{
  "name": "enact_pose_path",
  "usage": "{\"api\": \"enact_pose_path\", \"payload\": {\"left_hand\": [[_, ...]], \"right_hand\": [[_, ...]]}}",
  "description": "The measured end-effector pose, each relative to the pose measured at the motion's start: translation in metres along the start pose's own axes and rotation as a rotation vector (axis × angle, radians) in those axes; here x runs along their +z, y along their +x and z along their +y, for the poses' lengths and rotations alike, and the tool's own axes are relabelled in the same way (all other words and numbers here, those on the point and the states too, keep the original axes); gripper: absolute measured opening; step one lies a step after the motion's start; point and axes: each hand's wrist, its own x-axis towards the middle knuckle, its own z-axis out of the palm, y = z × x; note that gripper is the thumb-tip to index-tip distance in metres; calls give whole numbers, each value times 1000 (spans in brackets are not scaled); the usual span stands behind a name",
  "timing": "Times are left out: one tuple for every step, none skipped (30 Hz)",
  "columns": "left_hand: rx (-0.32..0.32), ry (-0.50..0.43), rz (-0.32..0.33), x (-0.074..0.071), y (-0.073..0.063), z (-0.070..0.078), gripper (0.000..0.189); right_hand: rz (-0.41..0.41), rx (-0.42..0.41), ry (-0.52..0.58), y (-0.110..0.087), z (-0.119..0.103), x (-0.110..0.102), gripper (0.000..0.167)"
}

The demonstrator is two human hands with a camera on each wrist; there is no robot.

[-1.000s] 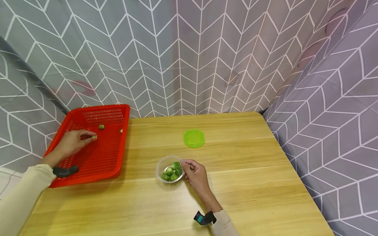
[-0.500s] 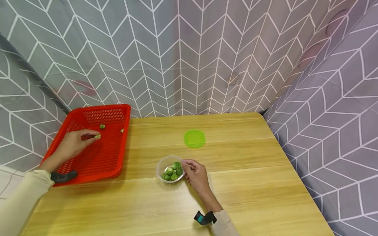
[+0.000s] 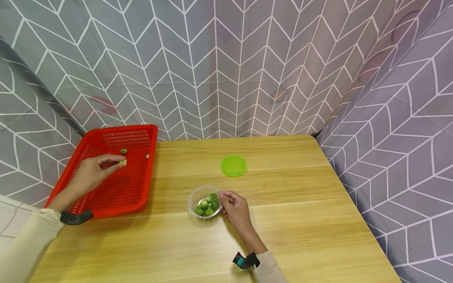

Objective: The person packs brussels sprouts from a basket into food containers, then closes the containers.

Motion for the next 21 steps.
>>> {"api": "enact_pose_path", "payload": {"left_hand": [[0, -8, -6, 0, 0, 2, 32], [-5, -18, -10, -1, 0, 5, 33], [-8, -27, -14, -1, -1, 8, 33], [-7, -35, -18, -1, -1, 10, 33], [-9, -44, -21, -2, -1, 12, 33], [-13, -53, -22, -2, -1, 15, 33], [-12, -61, -23, -2, -1, 17, 33], [-10, -67, -23, -1, -1, 19, 33], [-5, -68, -24, -1, -2, 22, 34], [-4, -74, -24, 0, -2, 24, 34], [-5, -82, -24, 0, -2, 27, 34], [3, -86, -27, 1, -2, 29, 34], [4, -93, -30, 1, -2, 32, 34], [5, -102, -33, 2, -3, 34, 34], [3, -110, -33, 2, -3, 37, 34], [-1, -119, -37, 3, -3, 39, 34], [-3, -127, -39, 4, -3, 42, 33], [3, -128, -41, 4, -3, 44, 33], [0, -134, -40, 5, -4, 45, 33], [8, -132, -41, 5, -4, 47, 33], [9, -136, -40, 6, -4, 48, 32]], "right_hand": [[-2, -4, -3, 0, 0, 0, 30], [-2, -4, -1, 0, 0, 0, 30], [-2, -4, -2, 0, 0, 0, 30], [-3, -4, -4, 1, 0, 0, 30], [-3, -5, -3, 1, 0, 0, 30], [-4, -5, -5, 1, 1, 0, 30], [-4, -7, -5, 1, 0, 0, 30], [-1, -4, -3, 1, 0, 0, 29], [-1, -4, -4, 1, 0, 0, 29], [-2, -3, -3, 1, 0, 0, 29], [-1, -3, -1, 0, 0, 0, 28], [-1, -2, 1, 0, 0, 0, 28], [-1, 0, 3, 0, 0, 0, 28], [-1, 1, 4, 0, 0, 0, 27], [-2, 0, 2, 0, 0, 0, 28], [-4, -1, 1, 0, 0, 0, 29], [-4, -2, 1, 0, 0, 0, 29], [-5, -3, 0, 0, -1, 0, 30], [-5, -5, -3, 0, -1, 0, 31], [-6, -6, -3, 0, -1, 0, 31], [-8, -8, -3, 0, -1, 0, 32]]}}
